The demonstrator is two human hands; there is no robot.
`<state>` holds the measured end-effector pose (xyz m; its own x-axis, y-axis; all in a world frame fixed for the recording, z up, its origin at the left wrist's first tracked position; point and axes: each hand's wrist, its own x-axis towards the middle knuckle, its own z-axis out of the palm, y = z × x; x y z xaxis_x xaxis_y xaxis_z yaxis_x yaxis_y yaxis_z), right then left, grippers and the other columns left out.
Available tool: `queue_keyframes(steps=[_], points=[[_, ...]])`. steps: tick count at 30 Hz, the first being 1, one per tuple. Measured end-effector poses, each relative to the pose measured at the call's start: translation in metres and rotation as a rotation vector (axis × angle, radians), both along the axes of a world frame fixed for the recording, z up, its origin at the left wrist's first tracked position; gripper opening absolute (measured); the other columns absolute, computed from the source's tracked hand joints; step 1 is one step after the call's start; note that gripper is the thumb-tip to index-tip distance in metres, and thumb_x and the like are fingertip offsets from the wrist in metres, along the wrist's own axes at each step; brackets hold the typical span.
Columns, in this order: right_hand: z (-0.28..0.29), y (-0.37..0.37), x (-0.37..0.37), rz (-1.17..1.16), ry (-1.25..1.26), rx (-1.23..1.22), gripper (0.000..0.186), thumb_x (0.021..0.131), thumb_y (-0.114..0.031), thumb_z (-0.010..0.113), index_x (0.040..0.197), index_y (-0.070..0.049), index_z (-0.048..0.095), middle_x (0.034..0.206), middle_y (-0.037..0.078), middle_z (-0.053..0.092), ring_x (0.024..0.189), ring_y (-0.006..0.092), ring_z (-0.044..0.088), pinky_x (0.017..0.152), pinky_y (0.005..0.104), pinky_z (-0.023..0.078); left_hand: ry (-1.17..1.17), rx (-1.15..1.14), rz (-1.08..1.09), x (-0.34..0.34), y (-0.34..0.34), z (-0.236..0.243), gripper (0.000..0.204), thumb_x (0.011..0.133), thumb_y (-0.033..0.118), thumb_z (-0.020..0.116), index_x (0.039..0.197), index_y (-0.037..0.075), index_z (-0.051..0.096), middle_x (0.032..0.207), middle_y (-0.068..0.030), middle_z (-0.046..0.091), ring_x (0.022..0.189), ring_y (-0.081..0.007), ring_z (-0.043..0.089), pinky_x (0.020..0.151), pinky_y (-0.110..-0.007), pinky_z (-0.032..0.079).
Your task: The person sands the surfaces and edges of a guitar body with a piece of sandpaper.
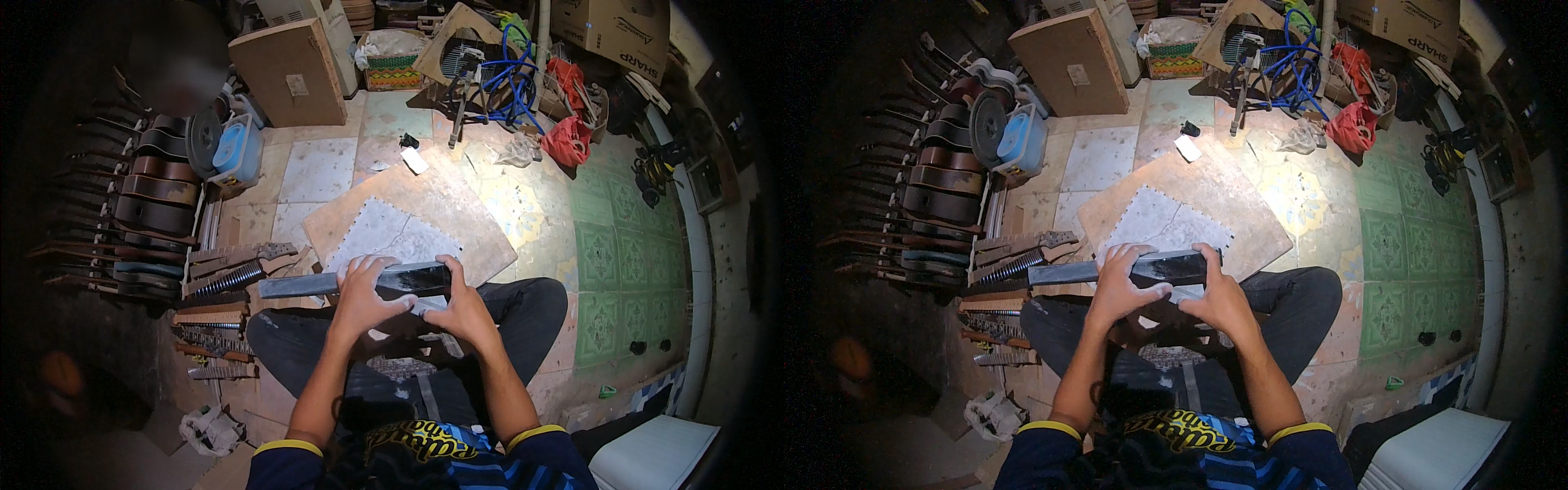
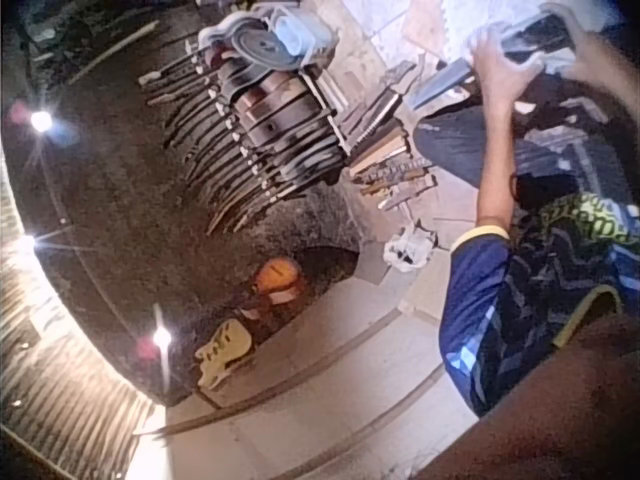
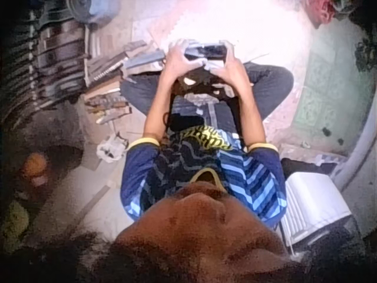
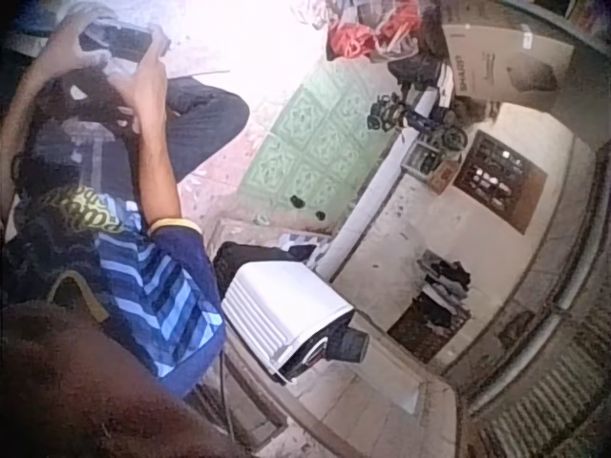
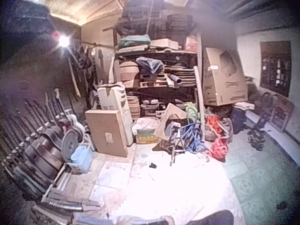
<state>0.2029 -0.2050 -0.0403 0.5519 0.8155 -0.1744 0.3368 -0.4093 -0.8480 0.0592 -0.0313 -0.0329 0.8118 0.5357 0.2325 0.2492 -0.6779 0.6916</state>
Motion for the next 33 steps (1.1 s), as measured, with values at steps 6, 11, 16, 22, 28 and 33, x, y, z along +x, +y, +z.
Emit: queue_keyframes(steps=[6, 11, 16, 22, 28, 33], points=[[0.006, -0.026, 0.017, 0.119, 0.102, 0.087, 0.096, 0.077, -0.013, 0.079, 0.159, -0.017, 0.032, 0.106, 0.027, 0.073, 0.101, 0.0399, 0.073, 0.090, 0.0433, 0.055, 0.094, 0.015, -0.234, 0.011, 0.011, 0.001, 0.066, 0.058, 0.024, 0.096, 0.118, 0.008, 0.074, 0.112, -0.0124, 0.077, 0.101, -0.0326, 0.074, 0.087, -0.040, 0.057], [0.024, -0.070, 0.042, -0.121, 0.487, 0.231, 0.080, 0.083, -0.004, 0.076, 0.156, -0.010, 0.044, 0.113, 0.016, 0.071, 0.102, 0.0178, 0.066, 0.089, 0.0314, 0.053, 0.075, 0.051, -0.209, 0.014, 0.017, -0.013, 0.066, 0.058, 0.023, 0.096, 0.120, 0.009, 0.075, 0.113, -0.0115, 0.077, 0.101, -0.0311, 0.075, 0.084, -0.039, 0.059], [0.022, -0.057, 0.044, -0.454, 0.249, 0.433, 0.051, 0.091, -0.005, 0.072, 0.140, -0.004, 0.057, 0.119, 0.015, 0.070, 0.107, 0.0198, 0.067, 0.094, 0.0327, 0.053, -0.072, 0.093, -0.131, 0.037, 0.007, -0.018, 0.063, 0.060, 0.023, 0.096, 0.119, 0.011, 0.076, 0.110, -0.0124, 0.078, 0.096, -0.0314, 0.076, 0.082, -0.038, 0.060], [0.023, -0.011, 0.056, -0.477, -0.253, 0.348, 0.044, 0.090, -0.009, 0.076, 0.132, -0.001, 0.065, 0.123, 0.020, 0.069, 0.112, 0.0307, 0.068, 0.098, 0.0390, 0.054, -0.055, 0.030, -0.073, 0.073, -0.020, -0.011, 0.063, 0.062, 0.024, 0.095, 0.120, 0.011, 0.076, 0.111, -0.0127, 0.077, 0.097, -0.0313, 0.075, 0.083, -0.039, 0.060], [0.019, -0.001, 0.049, -0.469, -0.399, 0.304, 0.044, 0.087, -0.012, 0.077, 0.130, -0.002, 0.067, 0.121, 0.022, 0.066, 0.111, 0.0382, 0.066, 0.097, 0.0425, 0.053, 0.025, 0.021, -0.027, 0.082, -0.030, -0.006, 0.060, 0.064, 0.022, 0.093, 0.120, 0.010, 0.075, 0.110, -0.0125, 0.077, 0.095, -0.0327, 0.075, 0.080, -0.041, 0.059], [0.036, 0.003, 0.005, -0.210, -0.691, 0.274, 0.041, 0.085, -0.013, 0.078, 0.124, -0.001, 0.069, 0.119, 0.023, 0.066, 0.110, 0.0410, 0.062, 0.098, 0.0465, 0.050, -0.062, 0.067, 0.000, 0.080, -0.023, -0.026, 0.058, 0.066, 0.023, 0.090, 0.120, 0.010, 0.074, 0.106, -0.0145, 0.076, 0.091, -0.0346, 0.074, 0.074, -0.044, 0.058]])
